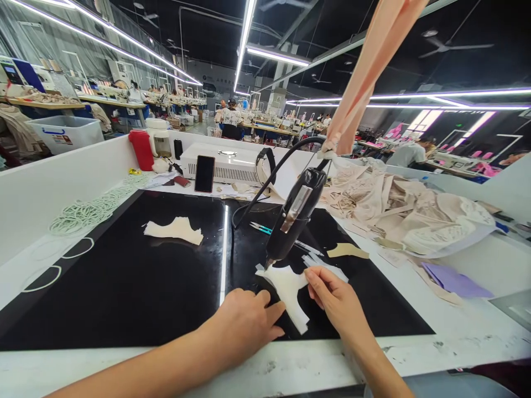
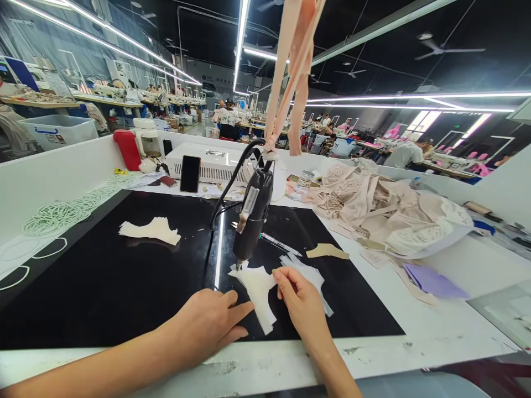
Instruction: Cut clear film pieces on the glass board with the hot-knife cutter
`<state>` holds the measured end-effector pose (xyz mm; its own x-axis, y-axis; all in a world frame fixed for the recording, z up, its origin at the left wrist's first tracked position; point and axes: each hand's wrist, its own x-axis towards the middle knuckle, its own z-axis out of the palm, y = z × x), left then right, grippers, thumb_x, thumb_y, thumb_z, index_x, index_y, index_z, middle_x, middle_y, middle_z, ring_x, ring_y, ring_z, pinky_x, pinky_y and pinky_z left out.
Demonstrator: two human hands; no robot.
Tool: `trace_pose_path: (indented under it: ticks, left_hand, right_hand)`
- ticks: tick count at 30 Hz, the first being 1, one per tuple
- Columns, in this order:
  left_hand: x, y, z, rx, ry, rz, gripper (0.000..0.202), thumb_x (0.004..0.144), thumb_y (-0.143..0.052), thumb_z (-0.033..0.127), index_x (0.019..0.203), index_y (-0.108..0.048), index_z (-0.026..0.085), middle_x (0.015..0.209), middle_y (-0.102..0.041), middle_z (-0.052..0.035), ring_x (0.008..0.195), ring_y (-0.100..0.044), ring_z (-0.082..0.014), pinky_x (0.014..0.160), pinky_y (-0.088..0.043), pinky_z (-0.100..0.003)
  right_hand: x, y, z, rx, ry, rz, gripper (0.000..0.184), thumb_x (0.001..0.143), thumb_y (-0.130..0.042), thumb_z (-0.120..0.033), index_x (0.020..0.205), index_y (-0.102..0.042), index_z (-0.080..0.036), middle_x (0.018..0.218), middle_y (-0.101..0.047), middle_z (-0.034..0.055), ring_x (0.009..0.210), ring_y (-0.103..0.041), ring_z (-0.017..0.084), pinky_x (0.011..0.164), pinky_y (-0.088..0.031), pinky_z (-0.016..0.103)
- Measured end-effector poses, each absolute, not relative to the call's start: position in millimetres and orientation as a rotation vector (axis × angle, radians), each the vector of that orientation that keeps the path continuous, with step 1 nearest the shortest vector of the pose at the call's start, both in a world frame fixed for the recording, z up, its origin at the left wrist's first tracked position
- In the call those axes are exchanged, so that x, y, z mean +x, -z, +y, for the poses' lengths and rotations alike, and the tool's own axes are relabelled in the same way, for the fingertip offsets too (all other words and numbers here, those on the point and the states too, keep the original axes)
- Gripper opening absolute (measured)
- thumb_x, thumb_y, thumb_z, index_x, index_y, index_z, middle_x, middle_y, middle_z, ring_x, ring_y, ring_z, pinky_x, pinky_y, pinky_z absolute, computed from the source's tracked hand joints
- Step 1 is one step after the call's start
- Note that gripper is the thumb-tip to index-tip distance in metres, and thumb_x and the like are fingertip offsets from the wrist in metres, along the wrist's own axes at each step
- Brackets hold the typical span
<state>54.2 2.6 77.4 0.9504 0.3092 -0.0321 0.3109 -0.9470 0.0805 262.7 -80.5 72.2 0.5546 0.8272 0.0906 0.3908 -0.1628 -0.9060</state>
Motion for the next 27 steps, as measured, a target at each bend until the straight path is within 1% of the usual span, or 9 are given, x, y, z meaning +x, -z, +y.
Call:
trace_pose_path:
  ticks: [3,6,9,12,14,16,20,24,27]
  left_hand:
    - [54.4,-78.4,3.2,3.000,0.049,0.490,0.039,0.106,-0.057,0.053,0.132,-0.064,0.024,0.101,-0.071,-0.0057,0.079,-0.076,-0.0266,0.063,-0.054,-0.033]
    - [54.0,-79.4,3.0,3.012,0.062,0.493,0.037,0.107,-0.056,0.053,0.129,-0.064,0.025,0.100,-0.071,-0.0052,0.077,-0.074,-0.0247,0.059,-0.049,-0.031]
    - [53.3,-77.8,2.2,3.051,0.031,0.493,0.033,0.106,-0.059,0.051,0.125,-0.065,0.025,0.097,-0.070,-0.0043,0.071,-0.072,-0.0217,0.052,-0.038,-0.029]
    - [53.5,-73.2,1.6,3.089,0.015,0.501,0.031,0.104,-0.062,0.051,0.120,-0.067,0.025,0.090,-0.068,-0.0034,0.064,-0.067,-0.0190,0.048,-0.029,-0.030]
    - [54.3,-69.7,1.9,3.087,-0.016,0.506,0.030,0.104,-0.062,0.050,0.119,-0.068,0.025,0.087,-0.068,-0.0029,0.062,-0.065,-0.0174,0.048,-0.027,-0.029]
    - [55.2,-67.2,2.7,3.061,-0.062,0.496,0.031,0.104,-0.063,0.050,0.122,-0.068,0.025,0.087,-0.068,-0.0028,0.063,-0.064,-0.0165,0.049,-0.028,-0.028]
    - [54.3,-67.4,5.6,2.937,-0.061,0.516,0.031,0.104,-0.063,0.045,0.129,-0.068,0.027,0.093,-0.070,-0.0045,0.068,-0.067,-0.0185,0.054,-0.035,-0.028]
    - [45.2,-72.5,12.8,2.685,-0.126,0.504,0.027,0.105,-0.059,0.034,0.128,-0.071,0.027,0.100,-0.073,-0.0061,0.082,-0.071,-0.0218,0.064,-0.044,-0.029]
    - [34.3,-75.5,22.2,2.439,-0.201,0.525,0.031,0.108,-0.047,0.029,0.126,-0.073,0.028,0.104,-0.075,-0.0035,0.090,-0.071,-0.0192,0.076,-0.049,-0.028]
  right_hand:
    - [263.9,-76.8,-73.1,-1.669,-0.595,-0.921,0.053,0.085,-0.069,-0.073,0.083,-0.068,-0.021,0.052,-0.058,-0.0026,0.043,-0.043,0.011,0.046,-0.033,0.024]
    - [266.8,-83.1,-62.9,-1.549,-0.623,-0.838,0.055,0.081,-0.075,-0.073,0.088,-0.071,-0.018,0.062,-0.070,0.0026,0.043,-0.050,0.010,0.046,-0.042,0.023]
    - [273.7,-91.7,-50.8,-1.421,-0.572,-0.753,0.053,0.078,-0.082,-0.070,0.089,-0.070,-0.020,0.090,-0.081,0.0081,0.060,-0.069,0.014,0.057,-0.057,0.025]
    - [278.8,-102.2,-43.0,-1.292,-0.453,-0.697,0.050,0.079,-0.082,-0.069,0.090,-0.068,-0.023,0.105,-0.081,0.0060,0.080,-0.075,0.015,0.073,-0.063,0.025]
    - [276.7,-109.0,-44.1,-1.220,-0.377,-0.698,0.047,0.082,-0.081,-0.068,0.090,-0.068,-0.024,0.102,-0.081,0.0032,0.083,-0.074,0.013,0.078,-0.062,0.023]
    - [269.2,-114.3,-50.6,-1.168,-0.338,-0.728,0.044,0.084,-0.081,-0.066,0.087,-0.069,-0.024,0.094,-0.078,0.0011,0.082,-0.072,0.012,0.078,-0.061,0.021]
    - [247.2,-119.9,-69.5,-1.112,-0.339,-0.806,0.040,0.089,-0.077,-0.063,0.082,-0.071,-0.024,0.085,-0.074,0.0017,0.085,-0.071,0.014,0.077,-0.060,0.021]
    - [231.1,-119.3,-80.4,-1.099,-0.400,-0.892,0.041,0.093,-0.071,-0.064,0.083,-0.072,-0.024,0.082,-0.073,0.0050,0.077,-0.071,0.018,0.068,-0.060,0.026]
    - [220.9,-113.3,-84.6,-1.100,-0.517,-0.975,0.042,0.096,-0.066,-0.063,0.084,-0.072,-0.024,0.077,-0.071,0.0052,0.068,-0.068,0.019,0.062,-0.058,0.028]
